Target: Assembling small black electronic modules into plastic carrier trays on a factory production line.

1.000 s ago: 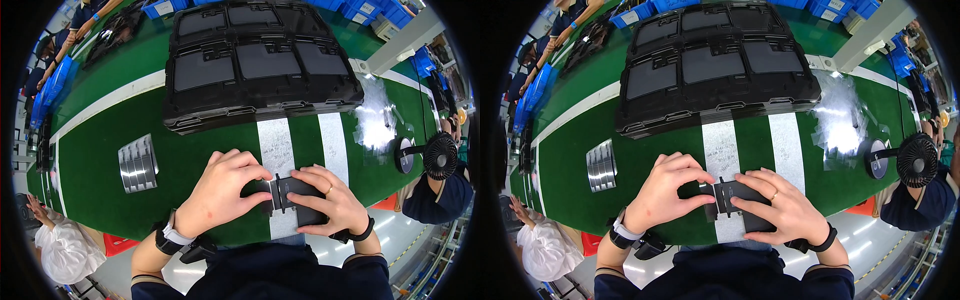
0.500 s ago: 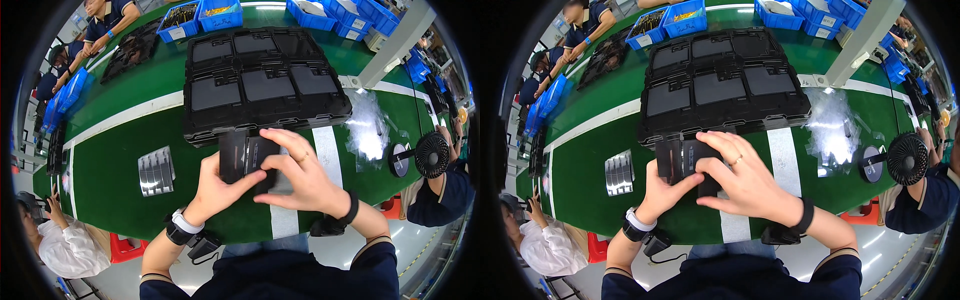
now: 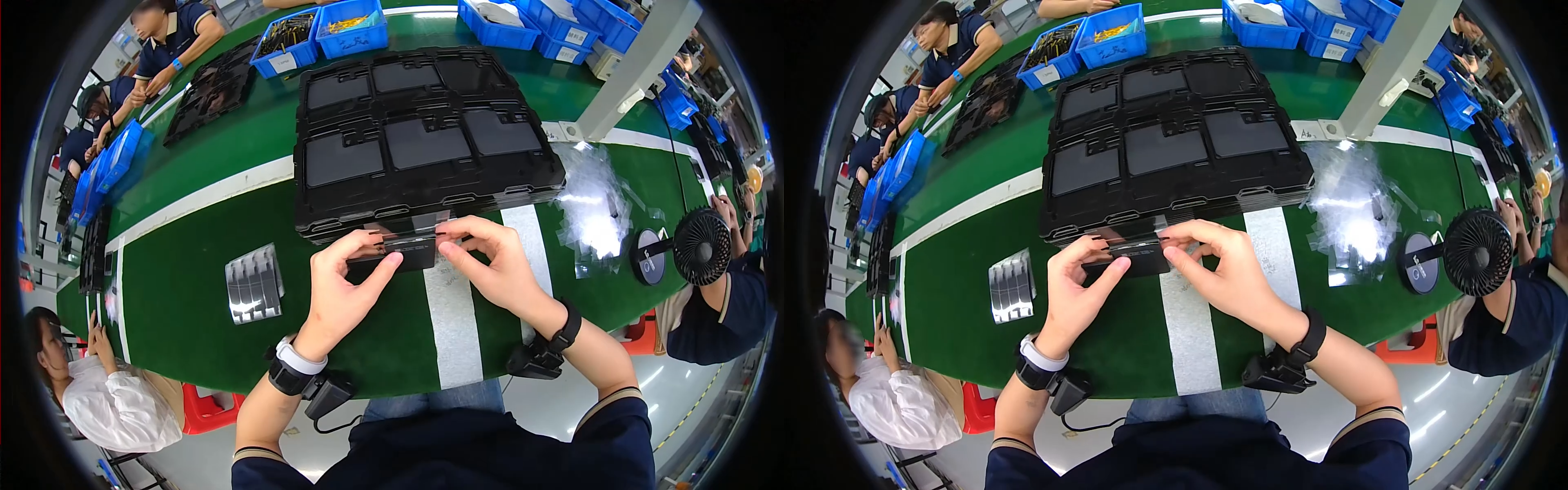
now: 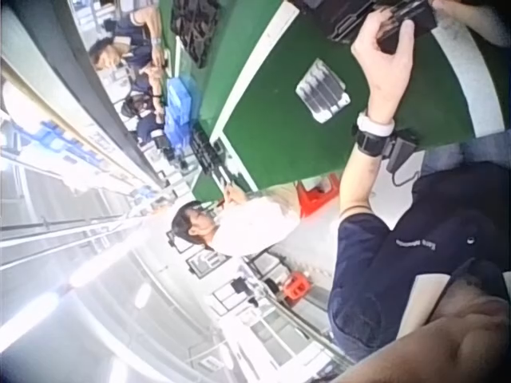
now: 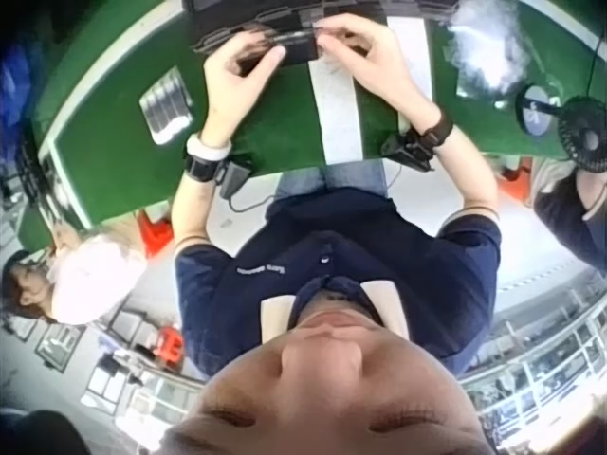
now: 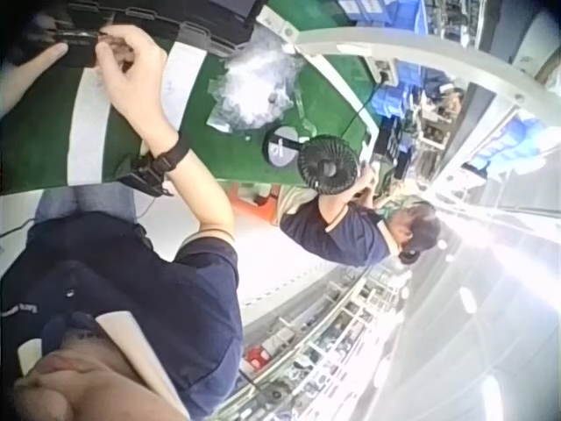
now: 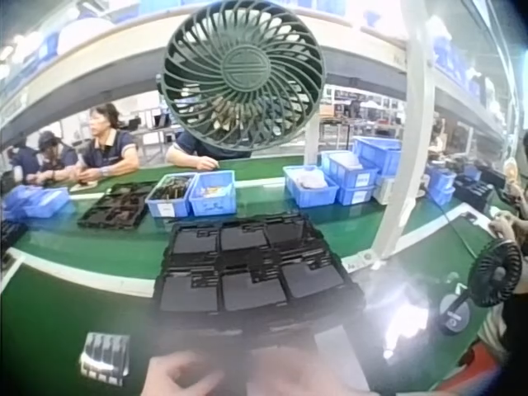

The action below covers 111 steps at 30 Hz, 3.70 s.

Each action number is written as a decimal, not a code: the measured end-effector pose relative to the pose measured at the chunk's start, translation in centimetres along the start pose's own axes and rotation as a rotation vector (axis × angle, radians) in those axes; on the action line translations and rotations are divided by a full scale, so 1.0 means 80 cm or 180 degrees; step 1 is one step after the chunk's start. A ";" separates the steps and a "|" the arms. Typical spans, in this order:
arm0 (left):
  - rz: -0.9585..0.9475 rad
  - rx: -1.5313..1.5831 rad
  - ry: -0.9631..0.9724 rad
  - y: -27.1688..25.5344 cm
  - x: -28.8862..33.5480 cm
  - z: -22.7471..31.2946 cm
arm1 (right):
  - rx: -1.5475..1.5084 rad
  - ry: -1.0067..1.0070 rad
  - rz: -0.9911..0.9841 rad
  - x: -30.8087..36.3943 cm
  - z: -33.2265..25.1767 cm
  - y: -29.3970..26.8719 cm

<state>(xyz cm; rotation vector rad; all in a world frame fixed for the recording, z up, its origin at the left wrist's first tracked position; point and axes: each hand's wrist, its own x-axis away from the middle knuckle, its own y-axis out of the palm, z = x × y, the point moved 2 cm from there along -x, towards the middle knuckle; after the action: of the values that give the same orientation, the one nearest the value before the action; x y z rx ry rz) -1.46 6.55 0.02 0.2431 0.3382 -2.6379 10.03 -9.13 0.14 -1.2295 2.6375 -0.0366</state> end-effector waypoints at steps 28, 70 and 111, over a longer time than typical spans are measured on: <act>-0.0547 0.1167 -0.0499 0.005 0.011 0.007 | -0.0227 0.0009 -0.0379 0.001 -0.003 -0.004; -0.0791 0.1310 -0.0929 -0.010 0.003 0.005 | 0.0254 0.0371 -0.0845 0.001 -0.006 -0.010; -0.0121 0.0470 -0.0145 -0.001 0.002 0.014 | -0.0332 -0.0247 -0.0322 0.001 -0.019 -0.004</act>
<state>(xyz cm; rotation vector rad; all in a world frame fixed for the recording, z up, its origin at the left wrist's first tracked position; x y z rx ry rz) -1.77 6.24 1.07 0.2260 0.1342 -2.7043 9.87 -9.52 1.60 -1.3684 2.5377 0.1307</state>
